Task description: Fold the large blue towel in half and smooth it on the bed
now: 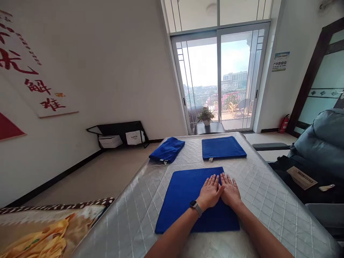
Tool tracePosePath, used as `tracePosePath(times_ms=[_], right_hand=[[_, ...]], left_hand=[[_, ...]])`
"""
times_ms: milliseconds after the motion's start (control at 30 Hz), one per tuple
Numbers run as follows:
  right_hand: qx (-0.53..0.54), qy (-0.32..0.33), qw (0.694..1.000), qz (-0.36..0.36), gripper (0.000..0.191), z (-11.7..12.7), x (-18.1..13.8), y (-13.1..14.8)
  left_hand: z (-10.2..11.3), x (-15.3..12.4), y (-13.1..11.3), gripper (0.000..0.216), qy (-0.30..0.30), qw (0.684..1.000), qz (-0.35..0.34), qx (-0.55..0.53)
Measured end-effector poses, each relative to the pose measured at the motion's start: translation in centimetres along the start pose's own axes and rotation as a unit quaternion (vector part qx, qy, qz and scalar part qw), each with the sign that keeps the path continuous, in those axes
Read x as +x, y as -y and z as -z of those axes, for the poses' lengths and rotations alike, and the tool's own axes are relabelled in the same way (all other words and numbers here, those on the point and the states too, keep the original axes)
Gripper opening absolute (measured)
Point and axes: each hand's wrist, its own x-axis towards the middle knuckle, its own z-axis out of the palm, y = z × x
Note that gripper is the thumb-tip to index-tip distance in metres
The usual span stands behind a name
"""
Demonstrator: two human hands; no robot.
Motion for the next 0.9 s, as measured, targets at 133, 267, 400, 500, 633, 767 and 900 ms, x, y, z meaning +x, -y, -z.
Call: tracePosePath(times_ms=[133,267,400,500,633,767,900], right_hand=[[0.02,-0.009,1.0,-0.019,0.068,-0.1,0.4,0.3],[0.016,-0.007,1.0,-0.021,0.068,0.0,0.4,0.4],[0.012,-0.005,1.0,-0.023,0.067,0.2,0.3,0.4],[0.003,-0.007,1.0,-0.025,0.067,0.1,0.3,0.4],[-0.011,-0.017,1.0,-0.023,0.068,-0.4,0.6,0.2],[-0.021,-0.019,0.999,-0.022,0.068,-0.9,0.9,0.0],[-0.027,-0.021,0.999,-0.018,0.067,-1.0,0.8,-0.1]], left_hand=[[1.0,-2.1,3.7,0.075,0.006,0.999,0.039,0.033],[1.8,-4.6,6.9,0.073,0.003,0.997,0.059,0.049],[2.5,-7.2,10.1,0.076,0.001,0.993,0.107,0.047],[2.8,-9.0,12.4,0.081,-0.004,0.99,0.134,0.048],[2.6,-11.1,15.2,0.08,-0.037,0.987,0.148,0.053],[2.3,-12.1,16.8,0.079,-0.06,0.983,0.165,0.053],[2.4,-12.1,16.9,0.083,-0.056,0.981,0.18,0.035]])
